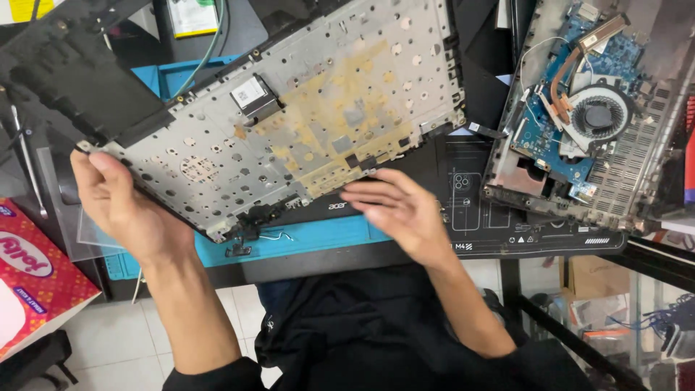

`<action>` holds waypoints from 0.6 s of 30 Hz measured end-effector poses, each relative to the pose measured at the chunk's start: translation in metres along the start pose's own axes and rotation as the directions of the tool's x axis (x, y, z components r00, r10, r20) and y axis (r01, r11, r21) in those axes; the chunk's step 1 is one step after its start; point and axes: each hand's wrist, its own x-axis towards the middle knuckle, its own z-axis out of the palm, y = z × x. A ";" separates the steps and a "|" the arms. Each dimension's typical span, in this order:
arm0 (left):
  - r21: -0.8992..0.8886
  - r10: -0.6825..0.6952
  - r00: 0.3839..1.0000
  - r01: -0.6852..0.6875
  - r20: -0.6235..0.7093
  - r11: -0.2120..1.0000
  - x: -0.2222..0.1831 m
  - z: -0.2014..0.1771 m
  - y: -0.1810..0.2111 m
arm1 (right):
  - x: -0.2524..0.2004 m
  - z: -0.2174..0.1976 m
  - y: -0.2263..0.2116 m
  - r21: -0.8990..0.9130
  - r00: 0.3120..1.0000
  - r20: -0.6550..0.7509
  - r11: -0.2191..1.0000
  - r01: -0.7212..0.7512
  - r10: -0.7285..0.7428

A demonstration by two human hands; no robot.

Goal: The person works at a repair bench on a partially disassembled Acer laptop. They lift and reposition the laptop chassis, detach small internal components and cables by hand, then use a screwdriver to unscrew parts from the chassis, handling small screws and connectors.

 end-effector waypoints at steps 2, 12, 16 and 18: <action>0.030 0.000 1.000 0.001 -0.019 1.000 0.008 -0.009 -0.004 | -0.017 -0.030 -0.013 -0.204 0.991 -0.136 0.978 -0.045 0.017; 0.125 -0.114 0.984 0.097 0.136 0.987 0.016 -0.019 -0.035 | 0.013 -0.059 -0.050 -0.617 0.828 -0.350 0.773 0.147 -0.437; 0.097 -0.137 0.979 0.123 0.152 0.988 0.018 -0.020 -0.046 | 0.017 -0.086 -0.024 -0.447 0.924 -0.282 0.887 0.113 -0.260; 0.108 -0.129 0.981 0.114 0.146 0.988 0.016 -0.032 -0.056 | 0.016 -0.089 -0.022 -0.440 0.926 -0.291 0.893 0.095 -0.242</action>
